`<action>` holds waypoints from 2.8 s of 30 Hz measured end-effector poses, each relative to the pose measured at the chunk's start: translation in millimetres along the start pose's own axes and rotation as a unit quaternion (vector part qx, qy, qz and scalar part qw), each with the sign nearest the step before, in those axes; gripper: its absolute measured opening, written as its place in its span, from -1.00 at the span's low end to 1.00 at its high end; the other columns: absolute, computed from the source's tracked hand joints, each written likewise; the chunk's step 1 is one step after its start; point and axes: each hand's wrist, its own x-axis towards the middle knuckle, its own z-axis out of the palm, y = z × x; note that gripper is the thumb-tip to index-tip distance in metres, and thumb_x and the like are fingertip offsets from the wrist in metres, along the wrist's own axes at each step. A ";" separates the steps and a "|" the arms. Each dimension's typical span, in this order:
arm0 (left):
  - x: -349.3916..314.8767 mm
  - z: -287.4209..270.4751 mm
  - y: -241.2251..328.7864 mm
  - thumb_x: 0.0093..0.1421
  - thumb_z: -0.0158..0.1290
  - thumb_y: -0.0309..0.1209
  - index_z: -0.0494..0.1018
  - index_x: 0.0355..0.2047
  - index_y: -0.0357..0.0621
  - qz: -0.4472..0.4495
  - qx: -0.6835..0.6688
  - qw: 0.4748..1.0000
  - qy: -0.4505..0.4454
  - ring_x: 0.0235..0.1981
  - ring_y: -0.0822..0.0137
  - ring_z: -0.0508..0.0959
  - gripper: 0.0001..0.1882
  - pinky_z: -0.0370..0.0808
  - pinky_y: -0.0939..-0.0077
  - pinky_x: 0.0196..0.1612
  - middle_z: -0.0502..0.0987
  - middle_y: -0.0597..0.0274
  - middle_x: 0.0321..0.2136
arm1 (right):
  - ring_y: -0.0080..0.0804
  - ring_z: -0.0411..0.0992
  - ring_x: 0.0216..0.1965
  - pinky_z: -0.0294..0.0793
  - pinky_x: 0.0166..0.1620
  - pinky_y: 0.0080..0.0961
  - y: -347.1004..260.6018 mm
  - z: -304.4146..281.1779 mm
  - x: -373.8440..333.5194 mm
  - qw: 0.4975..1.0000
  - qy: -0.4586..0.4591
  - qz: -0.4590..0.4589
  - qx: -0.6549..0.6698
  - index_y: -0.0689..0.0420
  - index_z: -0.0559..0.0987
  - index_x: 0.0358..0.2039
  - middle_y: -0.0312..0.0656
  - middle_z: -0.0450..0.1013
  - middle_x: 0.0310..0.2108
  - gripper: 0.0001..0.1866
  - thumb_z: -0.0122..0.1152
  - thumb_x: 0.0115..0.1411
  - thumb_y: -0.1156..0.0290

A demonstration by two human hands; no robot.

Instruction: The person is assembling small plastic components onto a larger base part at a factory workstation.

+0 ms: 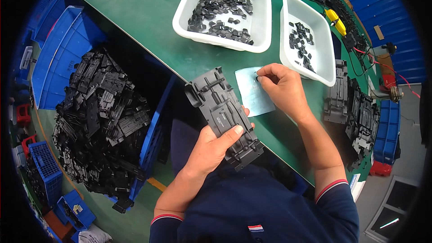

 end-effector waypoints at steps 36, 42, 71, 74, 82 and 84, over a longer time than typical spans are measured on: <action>-37.5 50.5 -7.1 0.23 -0.06 -0.54 0.42 -0.17 -0.32 0.127 0.312 0.941 0.003 -0.30 0.48 0.47 -0.82 0.43 0.51 -0.24 0.54 0.19 -0.36 | -0.35 0.44 -0.50 0.44 -0.51 -0.55 -56.1 -2.0 -80.7 0.876 0.154 -0.457 0.034 0.14 0.57 -0.33 -0.16 0.48 -0.32 -0.61 0.24 -0.27 0.71; -38.3 49.2 -7.8 0.20 -0.08 -0.59 0.40 -0.21 -0.36 0.155 0.339 0.928 -0.001 -0.34 0.39 0.50 -0.84 0.44 0.47 -0.26 0.54 0.07 -0.40 | -0.34 0.46 -0.47 0.45 -0.46 -0.54 -61.5 -0.1 -79.5 0.869 0.156 -0.467 0.038 0.15 0.56 -0.35 -0.16 0.50 -0.35 -0.65 0.28 -0.25 0.69; -28.1 39.2 -25.6 0.16 -0.07 -0.63 0.38 -0.28 -0.36 0.268 0.388 0.881 0.031 -0.40 0.04 0.55 -0.88 0.46 0.37 -0.32 0.51 -0.07 -0.44 | -0.32 0.44 -0.53 0.46 -0.47 -0.52 -66.1 -1.7 -79.9 0.844 0.160 -0.510 -0.035 0.27 0.55 -0.31 -0.07 0.48 -0.37 -0.64 0.22 -0.25 0.57; -33.1 34.3 -25.5 0.15 -0.04 -0.61 0.38 -0.28 -0.34 0.227 0.386 0.893 0.044 -0.40 0.09 0.56 -0.89 0.47 0.37 -0.32 0.50 -0.07 -0.42 | -0.29 0.45 -0.51 0.46 -0.47 -0.50 -68.9 0.6 -78.2 0.845 0.145 -0.513 -0.042 0.29 0.55 -0.31 -0.05 0.48 -0.36 -0.63 0.20 -0.27 0.60; -31.0 37.6 -41.2 0.13 -0.04 -0.67 0.34 -0.16 -0.25 0.235 0.319 0.916 0.064 -0.32 0.33 0.46 -0.75 0.44 0.45 -0.27 0.47 0.08 -0.37 | -0.23 0.44 -0.54 0.41 -0.52 -0.46 -69.1 4.0 -83.0 0.853 0.155 -0.495 -0.060 0.21 0.52 -0.35 -0.05 0.48 -0.38 -0.76 0.13 -0.10 0.70; -36.0 46.1 -30.7 0.13 -0.07 -0.66 0.32 -0.19 -0.27 0.285 0.317 0.903 0.063 -0.43 0.22 0.45 -0.78 0.42 0.38 -0.31 0.45 -0.03 -0.43 | -0.23 0.44 -0.54 0.41 -0.51 -0.46 -70.6 5.8 -81.6 0.848 0.170 -0.500 -0.045 0.22 0.52 -0.35 -0.05 0.48 -0.38 -0.76 0.13 -0.11 0.71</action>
